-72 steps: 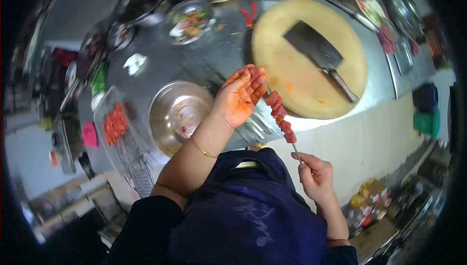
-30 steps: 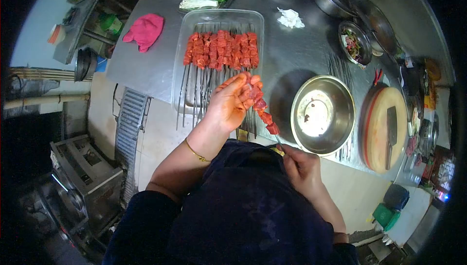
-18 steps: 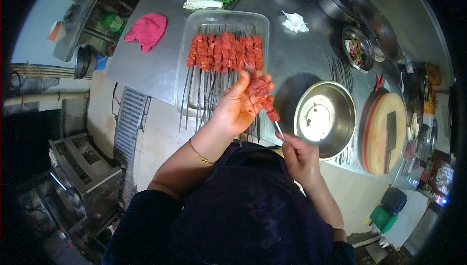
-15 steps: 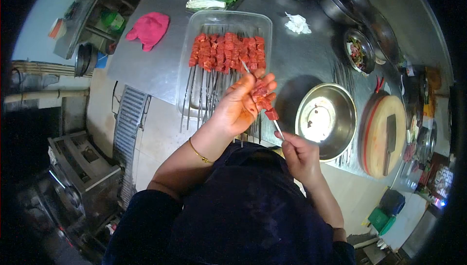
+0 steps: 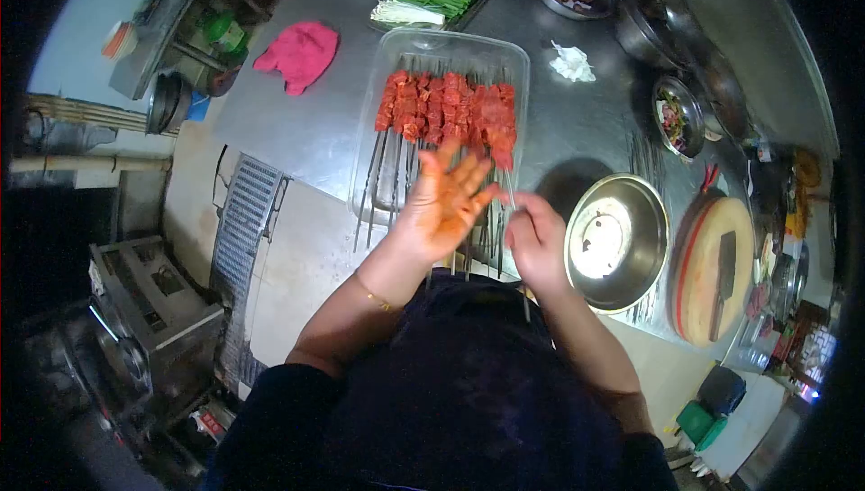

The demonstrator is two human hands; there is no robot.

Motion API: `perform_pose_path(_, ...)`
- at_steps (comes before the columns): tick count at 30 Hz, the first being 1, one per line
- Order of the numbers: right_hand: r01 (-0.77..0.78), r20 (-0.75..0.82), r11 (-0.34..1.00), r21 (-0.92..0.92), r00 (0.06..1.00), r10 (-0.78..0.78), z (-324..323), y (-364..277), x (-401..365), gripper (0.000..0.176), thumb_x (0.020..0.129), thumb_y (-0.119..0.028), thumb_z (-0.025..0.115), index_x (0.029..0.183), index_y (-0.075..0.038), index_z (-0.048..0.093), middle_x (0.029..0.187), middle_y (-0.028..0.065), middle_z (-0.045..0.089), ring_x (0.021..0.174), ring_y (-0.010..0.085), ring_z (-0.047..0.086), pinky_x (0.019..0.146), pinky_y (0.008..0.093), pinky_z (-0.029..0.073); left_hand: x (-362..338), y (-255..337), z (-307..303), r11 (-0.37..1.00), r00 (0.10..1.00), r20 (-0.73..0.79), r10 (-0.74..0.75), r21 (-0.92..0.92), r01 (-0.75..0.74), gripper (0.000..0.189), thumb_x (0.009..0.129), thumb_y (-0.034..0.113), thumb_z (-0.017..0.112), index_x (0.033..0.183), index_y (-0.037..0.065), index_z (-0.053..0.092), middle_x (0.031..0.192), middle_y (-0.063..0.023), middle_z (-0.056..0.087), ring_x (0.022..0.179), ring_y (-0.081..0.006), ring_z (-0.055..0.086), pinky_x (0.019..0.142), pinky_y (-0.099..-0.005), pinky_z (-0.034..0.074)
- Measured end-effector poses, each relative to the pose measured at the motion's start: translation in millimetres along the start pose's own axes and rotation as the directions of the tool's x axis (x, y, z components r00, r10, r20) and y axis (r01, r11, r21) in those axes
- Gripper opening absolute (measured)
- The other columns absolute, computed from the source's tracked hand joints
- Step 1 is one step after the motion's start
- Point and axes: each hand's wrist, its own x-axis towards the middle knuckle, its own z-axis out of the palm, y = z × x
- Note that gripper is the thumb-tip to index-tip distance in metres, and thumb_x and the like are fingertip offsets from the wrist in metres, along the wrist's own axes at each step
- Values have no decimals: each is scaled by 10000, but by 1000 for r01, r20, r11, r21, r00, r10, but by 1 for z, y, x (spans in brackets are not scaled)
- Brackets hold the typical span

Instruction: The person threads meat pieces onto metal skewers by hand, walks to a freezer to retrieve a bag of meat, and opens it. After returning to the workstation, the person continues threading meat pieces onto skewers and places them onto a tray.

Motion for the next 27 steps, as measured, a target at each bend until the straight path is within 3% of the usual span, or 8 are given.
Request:
perform_pose_path(3,-201,25,970,136,980,200,27,22,52,352,887,-43,481,1230,-38,562,738,73,630,591,110,555,532,264,461,-16,24,-9,986,975,-180,131,130,-108,632,868,631,492,1311,180,463,1429,-109,412,1300,-284,399,1071,-487,330)
perform_pose_path(6,-461,102,868,185,888,449,44,25,62,444,898,-120,558,1324,-20,481,840,104,663,663,147,619,562,269,521,-40,52,-39,987,964,-211,161,7,-163,434,932,457,532,1213,128,569,1395,-110,475,1216,-257,505,1025,-447,396)
perform_pose_path(9,-3,60,970,-244,998,18,26,46,19,443,866,-224,603,1263,-39,541,970,162,662,715,277,657,687,374,535,-71,74,-54,978,958,-199,206,19,-206,358,940,311,543,1216,86,584,1359,-117,521,1159,-239,558,1000,-415,424)
perform_pose_path(12,176,-26,908,-380,979,-200,-28,11,-29,323,834,-182,608,1131,-56,622,916,167,654,831,331,639,737,404,518,-81,85,-79,980,969,-161,188,-41,-197,311,939,235,536,1178,47,600,1269,-145,579,1056,-235,615,932,-371,466)
perform_pose_path(16,-44,-441,875,-481,876,-198,-140,67,-97,270,780,-42,656,1050,-51,649,969,158,641,813,332,627,719,385,515,-85,80,-69,984,970,-191,148,-72,-164,335,925,180,542,1218,19,573,1255,-148,587,1053,-232,617,907,-347,482)
perform_pose_path(19,-282,-791,914,-291,609,-64,-221,80,-131,227,784,-46,653,1009,-64,660,987,151,641,872,324,619,783,385,499,-81,62,-40,994,981,-167,101,-33,-108,364,916,160,549,1260,40,543,1234,-130,600,1040,-218,621,894,-335,487)
perform_pose_path(22,-526,-777,672,-520,619,-116,-286,123,-155,225,799,-56,617,1017,-81,662,1028,154,643,971,320,613,860,395,488,-79,-3,7,997,996,-28,-82,11,83,397,919,176,562,1304,100,502,1182,-83,614,992,-181,618,896,-354,477)
perform_pose_path(27,-373,-498,475,-797,851,-168,-346,168,-83,313,836,-113,586,1143,-82,642,1246,160,587,1133,322,562,977,413,444,-92,-127,40,834,924,-299,-239,423,353,431,928,306,577,1318,143,493,1332,-89,500,1174,-253,485,946,-479,431)
